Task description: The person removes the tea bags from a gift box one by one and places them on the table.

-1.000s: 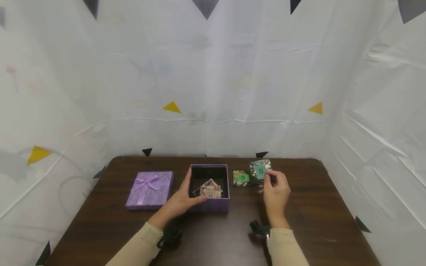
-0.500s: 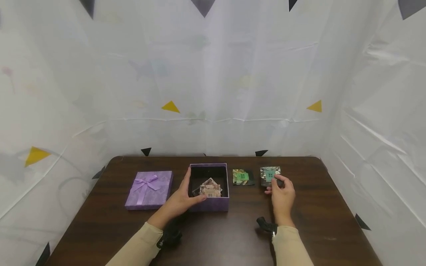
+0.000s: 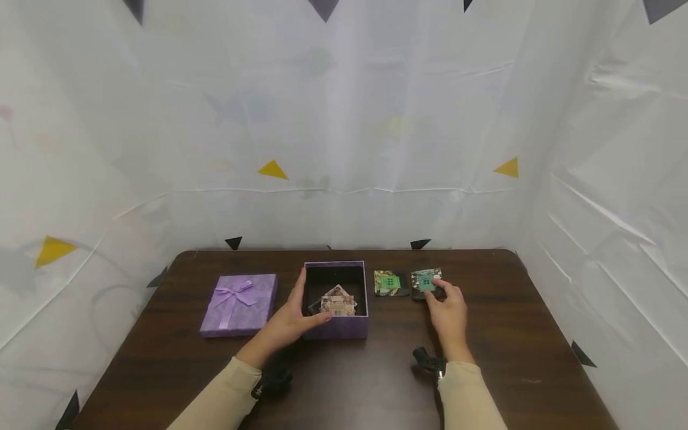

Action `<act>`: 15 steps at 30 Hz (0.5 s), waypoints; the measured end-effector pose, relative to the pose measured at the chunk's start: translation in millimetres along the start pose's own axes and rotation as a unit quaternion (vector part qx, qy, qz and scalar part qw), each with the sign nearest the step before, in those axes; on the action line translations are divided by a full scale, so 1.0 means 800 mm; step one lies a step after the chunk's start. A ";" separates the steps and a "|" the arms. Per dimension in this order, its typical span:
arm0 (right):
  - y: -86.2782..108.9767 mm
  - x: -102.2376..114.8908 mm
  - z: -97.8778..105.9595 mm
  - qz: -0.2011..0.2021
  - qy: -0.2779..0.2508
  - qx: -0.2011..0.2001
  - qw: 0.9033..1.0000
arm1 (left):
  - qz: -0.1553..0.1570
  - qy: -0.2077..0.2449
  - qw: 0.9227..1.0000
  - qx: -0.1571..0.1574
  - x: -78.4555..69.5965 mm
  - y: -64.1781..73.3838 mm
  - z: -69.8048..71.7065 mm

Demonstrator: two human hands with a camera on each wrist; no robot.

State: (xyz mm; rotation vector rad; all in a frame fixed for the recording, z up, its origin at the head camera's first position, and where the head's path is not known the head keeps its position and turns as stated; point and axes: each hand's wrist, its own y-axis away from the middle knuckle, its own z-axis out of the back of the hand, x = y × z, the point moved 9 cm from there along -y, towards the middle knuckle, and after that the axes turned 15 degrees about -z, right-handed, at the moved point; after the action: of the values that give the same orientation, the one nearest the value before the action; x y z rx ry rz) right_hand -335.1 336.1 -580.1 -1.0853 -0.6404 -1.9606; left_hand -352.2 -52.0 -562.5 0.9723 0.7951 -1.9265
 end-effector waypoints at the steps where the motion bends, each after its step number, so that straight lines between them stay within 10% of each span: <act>1: -0.001 0.002 -0.003 0.006 0.026 0.004 1.000 | 0.001 -0.001 1.000 0.000 0.000 0.000 0.000; 15: 0.006 0.016 -0.017 0.031 0.052 0.020 0.998 | 0.006 -0.005 1.000 0.002 0.002 0.000 0.001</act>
State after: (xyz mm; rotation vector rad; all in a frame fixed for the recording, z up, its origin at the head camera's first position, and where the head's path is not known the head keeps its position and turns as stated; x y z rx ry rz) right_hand -341.7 318.6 -576.1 -0.9614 -0.5803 -1.9283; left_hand -353.1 -53.3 -563.4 0.9665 0.7790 -1.9223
